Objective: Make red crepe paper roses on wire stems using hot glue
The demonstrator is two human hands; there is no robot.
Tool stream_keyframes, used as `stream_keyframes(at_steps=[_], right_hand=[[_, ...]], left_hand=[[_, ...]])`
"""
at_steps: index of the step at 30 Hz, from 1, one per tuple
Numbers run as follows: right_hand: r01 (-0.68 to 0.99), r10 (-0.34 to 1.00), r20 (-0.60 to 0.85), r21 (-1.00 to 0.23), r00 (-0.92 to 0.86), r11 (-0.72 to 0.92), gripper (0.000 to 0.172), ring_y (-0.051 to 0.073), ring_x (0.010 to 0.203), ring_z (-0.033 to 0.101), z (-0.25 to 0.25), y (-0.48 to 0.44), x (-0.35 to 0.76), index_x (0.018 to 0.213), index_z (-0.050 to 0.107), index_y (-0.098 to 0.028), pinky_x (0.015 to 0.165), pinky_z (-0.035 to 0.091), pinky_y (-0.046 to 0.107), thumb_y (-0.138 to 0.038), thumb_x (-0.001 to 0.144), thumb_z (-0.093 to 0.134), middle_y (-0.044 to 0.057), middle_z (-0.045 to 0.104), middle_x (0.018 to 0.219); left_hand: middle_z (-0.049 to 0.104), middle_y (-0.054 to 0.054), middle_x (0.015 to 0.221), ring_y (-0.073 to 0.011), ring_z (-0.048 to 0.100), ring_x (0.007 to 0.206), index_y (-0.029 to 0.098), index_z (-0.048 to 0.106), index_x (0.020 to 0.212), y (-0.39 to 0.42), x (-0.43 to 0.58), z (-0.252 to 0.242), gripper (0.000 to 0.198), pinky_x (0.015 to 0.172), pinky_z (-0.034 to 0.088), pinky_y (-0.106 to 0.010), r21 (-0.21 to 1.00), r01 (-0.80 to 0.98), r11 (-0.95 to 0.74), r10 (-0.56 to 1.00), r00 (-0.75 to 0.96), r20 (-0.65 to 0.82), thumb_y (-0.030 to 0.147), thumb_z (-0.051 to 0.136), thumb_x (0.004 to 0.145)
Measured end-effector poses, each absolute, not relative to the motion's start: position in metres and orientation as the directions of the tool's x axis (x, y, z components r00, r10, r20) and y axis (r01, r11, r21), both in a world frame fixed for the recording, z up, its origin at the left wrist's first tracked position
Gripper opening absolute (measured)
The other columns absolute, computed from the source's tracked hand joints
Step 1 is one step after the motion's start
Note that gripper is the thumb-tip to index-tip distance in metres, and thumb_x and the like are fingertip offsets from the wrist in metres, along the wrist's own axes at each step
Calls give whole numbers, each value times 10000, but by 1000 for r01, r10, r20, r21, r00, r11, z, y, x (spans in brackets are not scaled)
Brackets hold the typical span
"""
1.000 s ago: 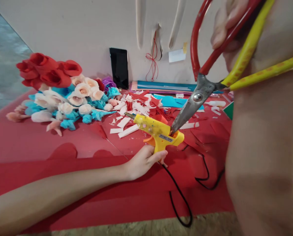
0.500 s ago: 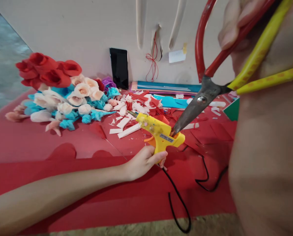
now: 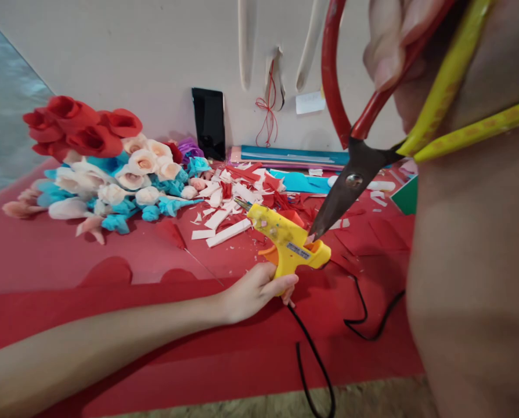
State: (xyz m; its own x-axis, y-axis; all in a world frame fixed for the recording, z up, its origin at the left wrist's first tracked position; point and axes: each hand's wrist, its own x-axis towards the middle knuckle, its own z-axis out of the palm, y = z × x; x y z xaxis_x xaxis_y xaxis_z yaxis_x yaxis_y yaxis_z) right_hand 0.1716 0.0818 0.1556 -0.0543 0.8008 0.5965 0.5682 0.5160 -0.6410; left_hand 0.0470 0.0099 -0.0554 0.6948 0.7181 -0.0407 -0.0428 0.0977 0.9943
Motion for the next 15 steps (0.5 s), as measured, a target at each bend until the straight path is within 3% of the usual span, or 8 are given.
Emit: stream_keyframes(at_steps=[4,9,12,15], right_hand=[[276,745,636,-693,-200,666,893,139,800,622,157,88,181,523,529,-87,520,392,195,-437,549,-293,-25,477,492],[322,742,655,-678,-142,660,742,185,923,587,160,84,176,448,362,-146,524,379,207,-423,558,-318,2,541,631],[293,750,653,-701,-100,650,731,157,960,570,162,82,177,448,326,-164,489,332,177,-430,518,-351,-19,482,548],[192,728,674,-703,-127,684,766,66,752,624,166,86,187,422,346,-161,443,279,176,-461,480,-357,-38,343,392]], left_hand=[[483,-8,623,-131,536,645,140,467,633,10,48,-55,443,703,437,-266,994,-49,102,716,697,-39,521,360,833],[475,-3,621,-123,523,631,142,456,638,9,48,-57,429,704,446,-274,992,-59,108,720,693,-37,505,353,843],[475,-1,622,-122,516,633,143,458,649,8,47,-59,420,711,447,-275,993,-54,109,725,687,-42,502,357,843],[472,3,617,-117,503,620,145,457,656,8,47,-60,415,711,447,-277,992,-56,110,729,683,-42,504,361,841]])
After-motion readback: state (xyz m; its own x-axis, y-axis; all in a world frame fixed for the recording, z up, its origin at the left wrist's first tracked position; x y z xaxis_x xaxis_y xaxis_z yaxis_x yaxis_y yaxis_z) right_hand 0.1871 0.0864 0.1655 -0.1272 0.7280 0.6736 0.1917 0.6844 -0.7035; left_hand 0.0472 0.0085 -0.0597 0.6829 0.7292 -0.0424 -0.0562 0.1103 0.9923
